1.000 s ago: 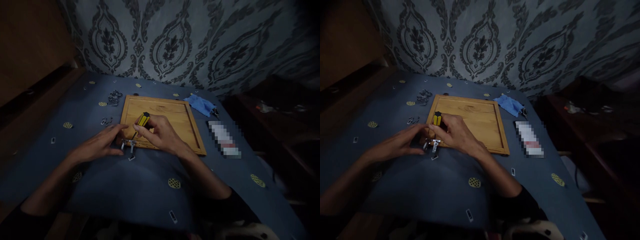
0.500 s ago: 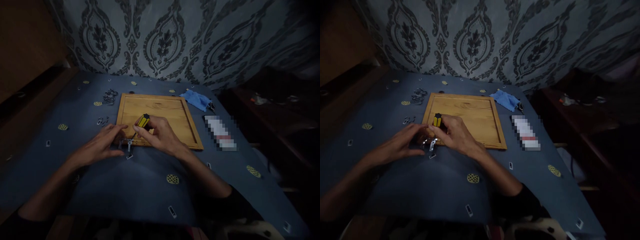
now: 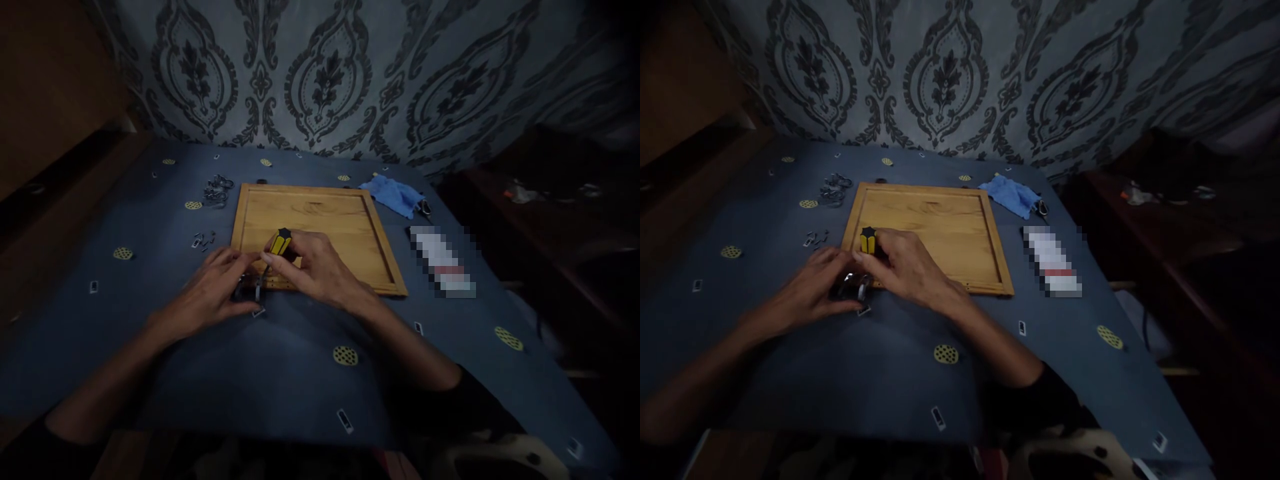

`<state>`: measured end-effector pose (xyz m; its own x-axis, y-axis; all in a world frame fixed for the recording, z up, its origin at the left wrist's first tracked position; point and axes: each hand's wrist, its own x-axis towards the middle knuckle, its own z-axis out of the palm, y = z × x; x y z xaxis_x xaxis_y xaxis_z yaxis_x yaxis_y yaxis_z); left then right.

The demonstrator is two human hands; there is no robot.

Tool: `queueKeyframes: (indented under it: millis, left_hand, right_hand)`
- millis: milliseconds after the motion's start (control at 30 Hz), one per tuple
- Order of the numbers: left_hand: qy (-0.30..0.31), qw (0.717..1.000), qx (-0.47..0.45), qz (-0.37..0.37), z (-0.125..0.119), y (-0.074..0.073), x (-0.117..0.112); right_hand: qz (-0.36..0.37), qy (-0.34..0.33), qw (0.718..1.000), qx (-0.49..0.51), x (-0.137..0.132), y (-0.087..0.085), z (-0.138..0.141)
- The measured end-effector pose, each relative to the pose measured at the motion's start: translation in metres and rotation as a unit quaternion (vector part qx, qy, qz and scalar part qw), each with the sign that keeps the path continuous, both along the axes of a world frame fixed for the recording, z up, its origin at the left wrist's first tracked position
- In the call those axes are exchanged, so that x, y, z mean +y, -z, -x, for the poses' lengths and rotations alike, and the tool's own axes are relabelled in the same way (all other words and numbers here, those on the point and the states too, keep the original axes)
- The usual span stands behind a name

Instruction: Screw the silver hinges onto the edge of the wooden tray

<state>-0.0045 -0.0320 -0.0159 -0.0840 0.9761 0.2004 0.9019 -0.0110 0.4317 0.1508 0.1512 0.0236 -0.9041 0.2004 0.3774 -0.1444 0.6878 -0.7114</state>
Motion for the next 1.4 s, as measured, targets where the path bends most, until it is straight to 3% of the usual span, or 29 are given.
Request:
queueKeyframes:
  millis: [233, 600, 1400]
  left_hand:
    - [-0.006, 1.0, -0.007, 0.024, -0.0013, 0.0022, 0.0031]
    - [-0.026, 0.999, -0.024, 0.033, -0.0006, 0.0076, 0.0021]
    - [-0.034, 0.997, -0.048, 0.055, 0.0003, 0.0003, 0.0039]
  right_hand:
    - [-0.026, 0.001, 1.0, -0.009, 0.0016, -0.001, -0.0009]
    - [0.005, 0.014, 1.0, -0.003, -0.0044, -0.0024, -0.0012]
    - [-0.051, 0.016, 0.998, 0.036, -0.0023, -0.0002, -0.0017]
